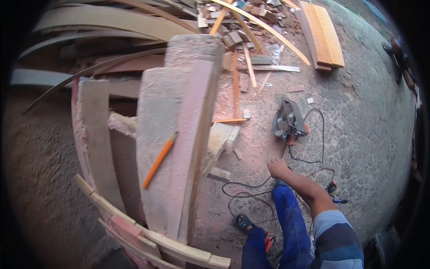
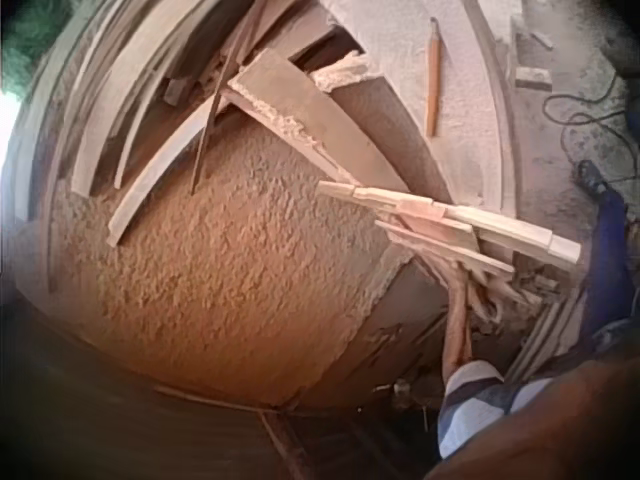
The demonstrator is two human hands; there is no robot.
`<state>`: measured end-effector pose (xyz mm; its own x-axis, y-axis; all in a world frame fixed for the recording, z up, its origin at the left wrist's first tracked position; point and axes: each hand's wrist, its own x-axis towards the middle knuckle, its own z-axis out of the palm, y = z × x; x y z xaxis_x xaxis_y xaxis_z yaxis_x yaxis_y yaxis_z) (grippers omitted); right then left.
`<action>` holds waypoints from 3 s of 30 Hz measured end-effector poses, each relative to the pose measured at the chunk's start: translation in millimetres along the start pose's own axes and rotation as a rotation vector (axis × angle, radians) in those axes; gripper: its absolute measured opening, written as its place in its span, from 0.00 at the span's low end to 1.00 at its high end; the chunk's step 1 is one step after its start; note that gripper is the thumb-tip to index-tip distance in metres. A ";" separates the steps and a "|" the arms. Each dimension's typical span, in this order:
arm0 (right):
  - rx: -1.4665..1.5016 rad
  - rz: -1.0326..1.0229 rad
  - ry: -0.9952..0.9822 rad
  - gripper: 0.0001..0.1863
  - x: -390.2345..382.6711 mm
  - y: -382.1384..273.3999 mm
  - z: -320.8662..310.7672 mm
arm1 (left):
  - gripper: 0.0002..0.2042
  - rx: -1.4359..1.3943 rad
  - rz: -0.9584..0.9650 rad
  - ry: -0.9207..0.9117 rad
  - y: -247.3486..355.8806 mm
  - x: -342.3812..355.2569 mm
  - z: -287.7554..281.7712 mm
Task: The person marks a wooden plank with a pencil, then uses a circular saw to cut it. After cutting, the person stacks the cut pieces on the ground and repeats the process with another plank.
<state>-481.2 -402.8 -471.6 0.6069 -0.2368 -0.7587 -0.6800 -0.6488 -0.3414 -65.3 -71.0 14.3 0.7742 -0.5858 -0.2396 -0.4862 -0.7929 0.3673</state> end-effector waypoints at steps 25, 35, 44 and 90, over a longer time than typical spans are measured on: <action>0.061 -0.478 0.572 0.37 -320.9 -485.7 -247.7 | 0.55 -0.092 0.166 0.235 -14.5 -17.2 9.9; -0.352 -0.627 0.768 0.43 -299.0 -467.4 -234.6 | 0.50 -0.092 0.156 0.208 -14.4 -22.0 0.5; -0.140 -0.702 0.903 0.33 -330.9 -517.8 -291.8 | 0.30 -0.956 -0.300 0.718 -178.6 -147.5 -50.3; 0.008 0.119 1.166 0.24 -145.3 -439.3 -408.0 | 0.42 -1.811 -0.937 1.649 -406.7 -316.3 -70.7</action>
<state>-102.8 -378.4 15.1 0.5463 -0.8180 0.1801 -0.7581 -0.5743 -0.3089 -83.9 448.6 4.3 0.4380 0.7455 -0.5024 -0.1185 0.6019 0.7897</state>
